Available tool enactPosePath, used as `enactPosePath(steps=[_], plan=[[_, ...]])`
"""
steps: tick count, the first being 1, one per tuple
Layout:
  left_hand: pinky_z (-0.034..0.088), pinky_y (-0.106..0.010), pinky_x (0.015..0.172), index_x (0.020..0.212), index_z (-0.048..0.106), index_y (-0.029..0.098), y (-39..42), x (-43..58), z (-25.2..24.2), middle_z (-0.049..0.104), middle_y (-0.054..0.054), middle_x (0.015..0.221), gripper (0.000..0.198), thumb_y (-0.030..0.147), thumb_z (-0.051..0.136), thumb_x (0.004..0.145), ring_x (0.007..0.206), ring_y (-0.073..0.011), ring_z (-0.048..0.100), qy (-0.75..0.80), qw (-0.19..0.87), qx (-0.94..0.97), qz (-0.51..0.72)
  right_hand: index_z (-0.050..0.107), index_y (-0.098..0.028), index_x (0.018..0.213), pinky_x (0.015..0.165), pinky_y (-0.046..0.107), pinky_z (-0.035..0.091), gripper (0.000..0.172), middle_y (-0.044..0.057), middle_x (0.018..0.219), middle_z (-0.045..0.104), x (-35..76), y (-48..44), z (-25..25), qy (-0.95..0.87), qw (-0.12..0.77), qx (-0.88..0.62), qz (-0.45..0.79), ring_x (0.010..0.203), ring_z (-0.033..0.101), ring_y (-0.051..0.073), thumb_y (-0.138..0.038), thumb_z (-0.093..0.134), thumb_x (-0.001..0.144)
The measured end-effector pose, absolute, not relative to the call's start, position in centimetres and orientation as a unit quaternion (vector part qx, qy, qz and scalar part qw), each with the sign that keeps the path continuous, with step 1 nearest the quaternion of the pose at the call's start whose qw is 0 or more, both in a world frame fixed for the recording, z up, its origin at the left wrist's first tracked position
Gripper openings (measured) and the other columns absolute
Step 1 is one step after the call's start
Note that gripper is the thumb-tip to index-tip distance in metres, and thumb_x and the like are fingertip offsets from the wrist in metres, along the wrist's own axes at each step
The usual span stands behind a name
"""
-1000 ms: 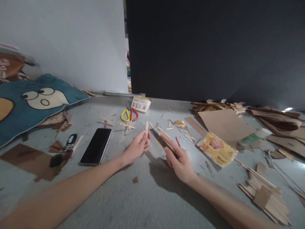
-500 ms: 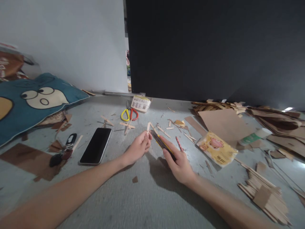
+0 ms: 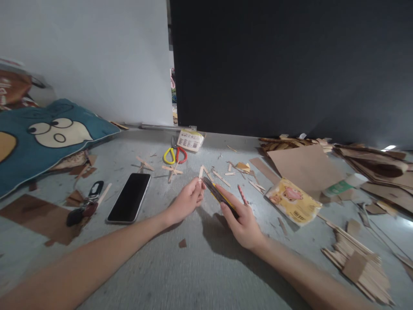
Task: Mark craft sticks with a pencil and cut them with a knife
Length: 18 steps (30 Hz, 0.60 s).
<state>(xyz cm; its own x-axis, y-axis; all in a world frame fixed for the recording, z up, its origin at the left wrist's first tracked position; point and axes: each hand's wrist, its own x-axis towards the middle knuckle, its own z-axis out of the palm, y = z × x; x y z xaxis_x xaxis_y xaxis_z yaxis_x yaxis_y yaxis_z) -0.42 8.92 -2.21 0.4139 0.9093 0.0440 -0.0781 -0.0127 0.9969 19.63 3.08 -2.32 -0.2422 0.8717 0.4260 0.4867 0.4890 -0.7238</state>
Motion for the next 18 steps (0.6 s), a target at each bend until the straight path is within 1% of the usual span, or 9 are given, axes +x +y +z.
enactPosePath(steps=[4, 7, 9, 12, 15, 18], plan=[[0.024, -0.021, 0.047, 0.091, 0.045, 0.022, 9.0, -0.4, -2.2, 0.030, 0.011, 0.062, 0.053, 0.075, 0.046, 0.099, 0.050, -0.0085, 0.023, 0.356, 0.603, 0.583, 0.411, 0.052, -0.026, 0.157, 0.109, 0.049, 0.059, 0.051, 0.009, 0.142, 0.070, 19.6, 3.1, -2.3, -0.752, 0.414, -0.456, 0.234, 0.132, 0.067, 0.030, -0.032, 0.045, 0.107], [0.024, -0.021, 0.048, 0.090, 0.045, 0.023, 8.9, -0.4, -2.1, 0.031, 0.010, 0.062, 0.053, 0.075, 0.046, 0.099, 0.050, -0.0087, 0.025, 0.358, 0.600, 0.587, 0.410, 0.054, -0.026, 0.156, 0.101, 0.047, 0.063, 0.051, 0.010, 0.136, 0.074, 19.5, 2.9, -2.2, -0.745, 0.410, -0.464, 0.248, 0.125, 0.071, 0.030, -0.033, 0.046, 0.107], [0.024, -0.021, 0.048, 0.090, 0.045, 0.023, 8.9, -0.3, -2.0, 0.031, 0.010, 0.063, 0.053, 0.075, 0.045, 0.099, 0.051, -0.0087, 0.025, 0.363, 0.598, 0.586, 0.409, 0.054, -0.025, 0.156, 0.093, 0.044, 0.066, 0.051, 0.011, 0.130, 0.076, 19.4, 2.8, -2.0, -0.741, 0.407, -0.466, 0.260, 0.113, 0.076, 0.028, -0.033, 0.045, 0.106], [0.024, -0.021, 0.048, 0.090, 0.045, 0.023, 8.9, -0.3, -2.1, 0.030, 0.010, 0.063, 0.053, 0.075, 0.044, 0.099, 0.051, -0.0089, 0.025, 0.374, 0.594, 0.586, 0.405, 0.052, -0.022, 0.157, 0.078, 0.036, 0.066, 0.053, 0.012, 0.116, 0.081, 19.3, 2.6, -1.8, -0.739, 0.394, -0.471, 0.278, 0.084, 0.079, 0.023, -0.031, 0.044, 0.106], [0.024, -0.022, 0.049, 0.090, 0.043, 0.023, 8.9, -0.3, -2.4, 0.031, 0.010, 0.064, 0.053, 0.075, 0.043, 0.099, 0.052, -0.0095, 0.028, 0.384, 0.585, 0.591, 0.402, 0.050, -0.017, 0.157, 0.068, 0.030, 0.062, 0.054, 0.010, 0.102, 0.083, 19.1, 2.4, -1.4, -0.741, 0.371, -0.481, 0.285, 0.061, 0.072, 0.017, -0.029, 0.044, 0.105], [0.025, -0.022, 0.050, 0.089, 0.042, 0.023, 8.9, -0.3, -2.6, 0.031, 0.009, 0.065, 0.054, 0.076, 0.042, 0.099, 0.053, -0.0099, 0.029, 0.389, 0.569, 0.600, 0.406, 0.052, -0.015, 0.156, 0.061, 0.027, 0.057, 0.054, 0.007, 0.091, 0.081, 18.9, 2.2, -1.0, -0.740, 0.363, -0.488, 0.288, 0.051, 0.064, 0.014, -0.030, 0.044, 0.104]])
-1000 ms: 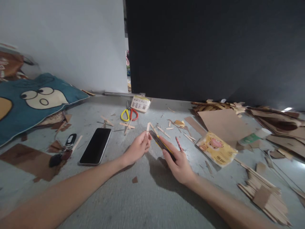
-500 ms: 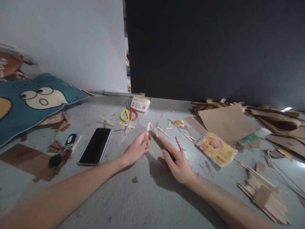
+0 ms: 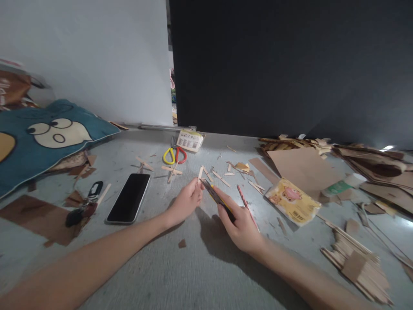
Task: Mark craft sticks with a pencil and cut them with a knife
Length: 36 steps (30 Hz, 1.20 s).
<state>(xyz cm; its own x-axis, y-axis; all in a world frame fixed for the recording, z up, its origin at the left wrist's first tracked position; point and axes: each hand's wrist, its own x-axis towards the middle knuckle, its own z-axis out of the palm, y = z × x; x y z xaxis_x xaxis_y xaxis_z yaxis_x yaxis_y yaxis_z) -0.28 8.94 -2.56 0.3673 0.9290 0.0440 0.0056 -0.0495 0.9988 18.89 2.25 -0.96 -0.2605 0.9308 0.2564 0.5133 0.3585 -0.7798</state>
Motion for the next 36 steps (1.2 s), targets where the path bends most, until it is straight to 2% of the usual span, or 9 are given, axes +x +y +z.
enactPosePath(steps=[4, 9, 13, 17, 21, 23, 28, 32, 36], plan=[[0.026, -0.023, 0.050, 0.089, 0.042, 0.023, 8.9, -0.3, -2.6, 0.031, 0.010, 0.063, 0.053, 0.075, 0.040, 0.099, 0.052, -0.0103, 0.029, 0.395, 0.552, 0.611, 0.406, 0.052, -0.012, 0.155, 0.053, 0.025, 0.050, 0.056, 0.003, 0.072, 0.074, 18.6, 2.1, -0.4, -0.741, 0.346, -0.506, 0.275, 0.045, 0.057, 0.014, -0.031, 0.043, 0.104], [0.027, -0.024, 0.050, 0.088, 0.044, 0.023, 8.9, -0.4, -2.8, 0.032, 0.009, 0.062, 0.050, 0.071, 0.038, 0.101, 0.052, -0.0113, 0.030, 0.404, 0.522, 0.633, 0.404, 0.051, -0.013, 0.157, 0.051, 0.025, 0.047, 0.057, 0.000, 0.059, 0.066, 18.2, 1.5, 0.5, -0.750, 0.313, -0.528, 0.245, 0.042, 0.056, 0.016, -0.031, 0.042, 0.103], [0.028, -0.024, 0.052, 0.086, 0.045, 0.023, 8.7, -0.4, -2.8, 0.034, 0.009, 0.060, 0.044, 0.063, 0.038, 0.104, 0.053, -0.0122, 0.031, 0.429, 0.484, 0.648, 0.402, 0.049, -0.014, 0.158, 0.048, 0.025, 0.043, 0.059, 0.002, 0.060, 0.068, 17.6, 0.9, 1.5, -0.756, 0.290, -0.540, 0.229, 0.044, 0.061, 0.018, -0.029, 0.041, 0.101], [0.028, -0.024, 0.053, 0.085, 0.046, 0.023, 8.5, -0.3, -2.4, 0.036, 0.007, 0.061, 0.037, 0.053, 0.040, 0.105, 0.054, -0.0125, 0.033, 0.444, 0.461, 0.661, 0.393, 0.050, -0.014, 0.156, 0.047, 0.025, 0.041, 0.057, 0.001, 0.061, 0.068, 17.4, 0.8, 2.0, -0.746, 0.300, -0.535, 0.260, 0.041, 0.056, 0.016, -0.029, 0.041, 0.101], [0.028, -0.024, 0.053, 0.086, 0.048, 0.022, 8.4, -0.3, -2.4, 0.040, 0.006, 0.062, 0.033, 0.050, 0.043, 0.104, 0.054, -0.0127, 0.035, 0.443, 0.463, 0.659, 0.394, 0.055, -0.015, 0.151, 0.049, 0.025, 0.044, 0.054, 0.003, 0.070, 0.070, 17.7, 1.4, 2.0, -0.713, 0.353, -0.515, 0.319, 0.045, 0.053, 0.014, -0.032, 0.043, 0.101], [0.027, -0.024, 0.052, 0.086, 0.048, 0.023, 8.5, -0.3, -2.4, 0.038, 0.007, 0.061, 0.036, 0.054, 0.043, 0.104, 0.053, -0.0123, 0.033, 0.438, 0.485, 0.644, 0.399, 0.057, -0.013, 0.150, 0.047, 0.025, 0.042, 0.055, 0.000, 0.063, 0.064, 17.8, 1.8, 2.0, -0.684, 0.371, -0.512, 0.363, 0.044, 0.048, 0.013, -0.036, 0.047, 0.100], [0.025, -0.022, 0.048, 0.086, 0.046, 0.023, 8.8, -0.3, -2.5, 0.030, 0.010, 0.060, 0.050, 0.069, 0.039, 0.102, 0.050, -0.0103, 0.025, 0.398, 0.556, 0.607, 0.404, 0.054, -0.012, 0.151, 0.038, 0.021, 0.028, 0.067, -0.012, 0.045, 0.038, 17.6, 2.4, 1.8, -0.528, 0.422, -0.489, 0.552, 0.036, 0.032, 0.010, -0.047, 0.059, 0.095], [0.023, -0.022, 0.047, 0.085, 0.044, 0.023, 9.2, -0.4, -2.5, 0.028, 0.011, 0.061, 0.054, 0.075, 0.042, 0.099, 0.049, -0.0092, 0.024, 0.388, 0.568, 0.596, 0.414, 0.051, -0.016, 0.153, 0.037, 0.018, 0.016, 0.071, -0.015, 0.047, 0.032, 18.0, 3.0, 1.5, -0.369, 0.452, -0.415, 0.698, 0.037, 0.018, 0.007, -0.047, 0.066, 0.091], [0.020, -0.022, 0.046, 0.086, 0.043, 0.023, 9.3, -0.5, -2.6, 0.029, 0.011, 0.062, 0.054, 0.076, 0.045, 0.097, 0.049, -0.0087, 0.024, 0.377, 0.584, 0.597, 0.401, 0.057, -0.019, 0.148, 0.036, 0.017, 0.015, 0.063, -0.015, 0.049, 0.027, 18.8, 3.8, 1.0, -0.333, 0.454, -0.364, 0.742, 0.038, 0.010, 0.007, -0.046, 0.066, 0.091]])
